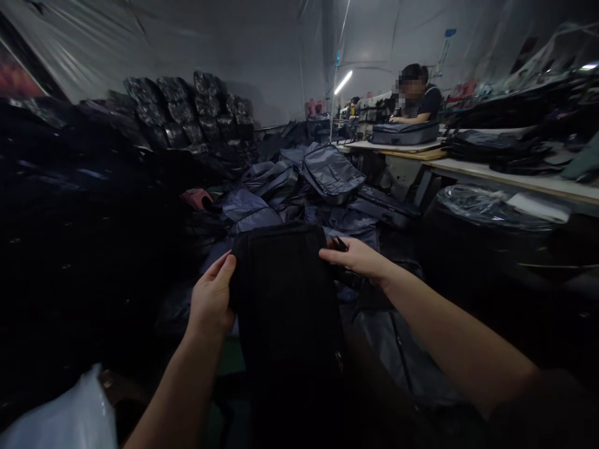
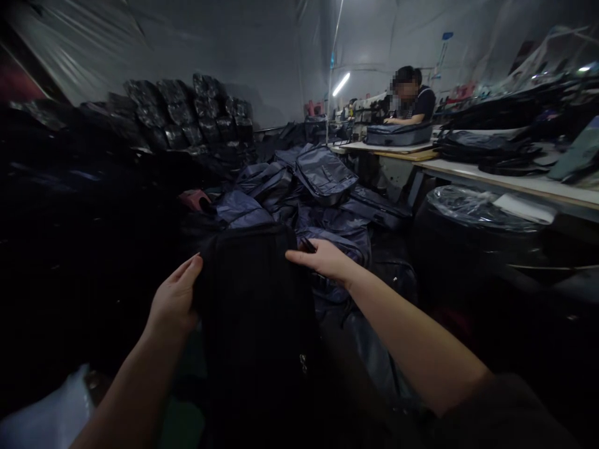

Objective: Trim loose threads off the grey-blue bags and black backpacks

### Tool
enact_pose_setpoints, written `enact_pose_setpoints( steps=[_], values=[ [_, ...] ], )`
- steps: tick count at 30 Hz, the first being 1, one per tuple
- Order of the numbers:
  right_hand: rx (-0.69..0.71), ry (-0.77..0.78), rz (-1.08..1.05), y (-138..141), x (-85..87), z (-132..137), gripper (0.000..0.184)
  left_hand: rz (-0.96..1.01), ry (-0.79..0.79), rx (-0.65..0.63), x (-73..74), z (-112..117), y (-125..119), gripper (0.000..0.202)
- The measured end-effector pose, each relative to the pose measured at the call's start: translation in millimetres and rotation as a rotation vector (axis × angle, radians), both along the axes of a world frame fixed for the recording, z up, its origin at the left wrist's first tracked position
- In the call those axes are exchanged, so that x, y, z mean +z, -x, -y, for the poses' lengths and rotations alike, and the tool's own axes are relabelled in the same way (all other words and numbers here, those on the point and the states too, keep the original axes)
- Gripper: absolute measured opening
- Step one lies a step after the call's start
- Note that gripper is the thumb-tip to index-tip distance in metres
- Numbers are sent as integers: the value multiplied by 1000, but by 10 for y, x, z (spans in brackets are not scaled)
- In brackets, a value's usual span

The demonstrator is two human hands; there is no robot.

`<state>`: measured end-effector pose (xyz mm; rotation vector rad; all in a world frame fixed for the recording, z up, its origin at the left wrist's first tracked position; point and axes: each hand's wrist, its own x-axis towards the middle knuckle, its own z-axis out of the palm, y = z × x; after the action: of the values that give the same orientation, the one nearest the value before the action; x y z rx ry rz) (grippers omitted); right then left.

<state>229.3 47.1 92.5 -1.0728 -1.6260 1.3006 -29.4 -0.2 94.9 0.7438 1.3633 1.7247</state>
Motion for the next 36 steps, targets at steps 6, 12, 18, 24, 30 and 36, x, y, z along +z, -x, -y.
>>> enact_pose_setpoints(
  steps=[6, 12, 18, 24, 30, 36],
  values=[
    [20, 169, -128, -198, -233, 42, 22, -38, 0, 32, -122, -199, 127, 35],
    [-63, 358, -431, -221, -384, -45, 17, -414, 13, 94, -272, -274, 259, 48],
    [-126, 417, -493, -210, -478, -194, 15, -863, 168, 10, -801, 317, 56, 55],
    [-124, 440, -517, -133, -535, -336, 12, -741, 542, -158, -1128, 1024, -200, 62],
    [-99, 418, -558, -111, -748, -345, 26, -766, 526, -192, -1338, 1309, -259, 62],
    [-20, 416, -338, -17, -1439, 166, 34, -515, 405, -212, -1429, 1248, -200, 53]
  ],
)
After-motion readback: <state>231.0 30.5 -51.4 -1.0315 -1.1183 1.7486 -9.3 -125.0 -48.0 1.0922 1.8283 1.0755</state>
